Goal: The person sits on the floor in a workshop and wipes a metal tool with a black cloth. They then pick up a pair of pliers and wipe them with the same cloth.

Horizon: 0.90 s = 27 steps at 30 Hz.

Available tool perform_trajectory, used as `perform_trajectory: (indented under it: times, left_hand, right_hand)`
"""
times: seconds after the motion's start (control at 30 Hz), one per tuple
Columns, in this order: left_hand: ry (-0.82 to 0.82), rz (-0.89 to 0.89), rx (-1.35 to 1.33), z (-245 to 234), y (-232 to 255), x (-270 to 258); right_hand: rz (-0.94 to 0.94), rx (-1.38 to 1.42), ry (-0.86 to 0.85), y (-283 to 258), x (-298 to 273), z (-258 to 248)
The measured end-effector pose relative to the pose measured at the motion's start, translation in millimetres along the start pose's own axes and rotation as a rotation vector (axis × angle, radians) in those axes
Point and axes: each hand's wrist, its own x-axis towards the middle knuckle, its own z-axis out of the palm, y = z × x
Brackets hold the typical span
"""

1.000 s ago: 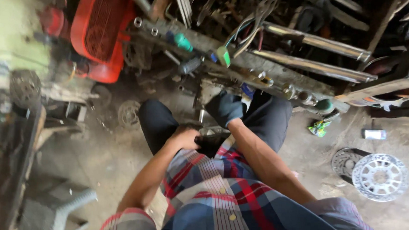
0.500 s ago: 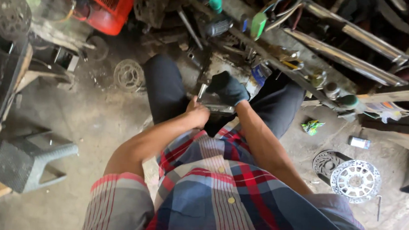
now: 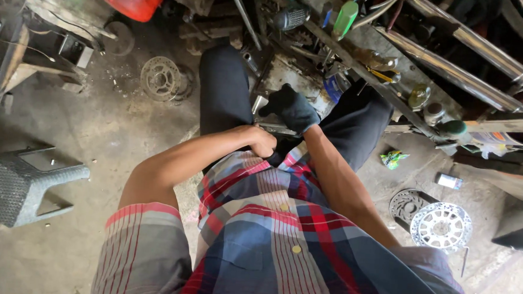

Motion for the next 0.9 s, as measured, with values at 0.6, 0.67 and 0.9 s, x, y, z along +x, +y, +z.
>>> perform_trajectory:
  times: [0.6, 0.67, 0.9]
  left_hand:
    - [0.168, 0.230, 0.355, 31.5, -40.6, 36.1]
    - [0.173, 0.232, 0.265, 11.6, -34.7, 16.3]
    - [0.532, 0.145, -0.206, -19.6, -44.6, -20.6]
  right_hand:
    - [0.340, 0.272, -0.195, 0.2, 2.1, -12.9]
    - [0.233, 0.170, -0.192, 3.7, 1.0, -8.9]
    - [0.304, 0.355, 0.049, 39.5, -21.5, 68.1]
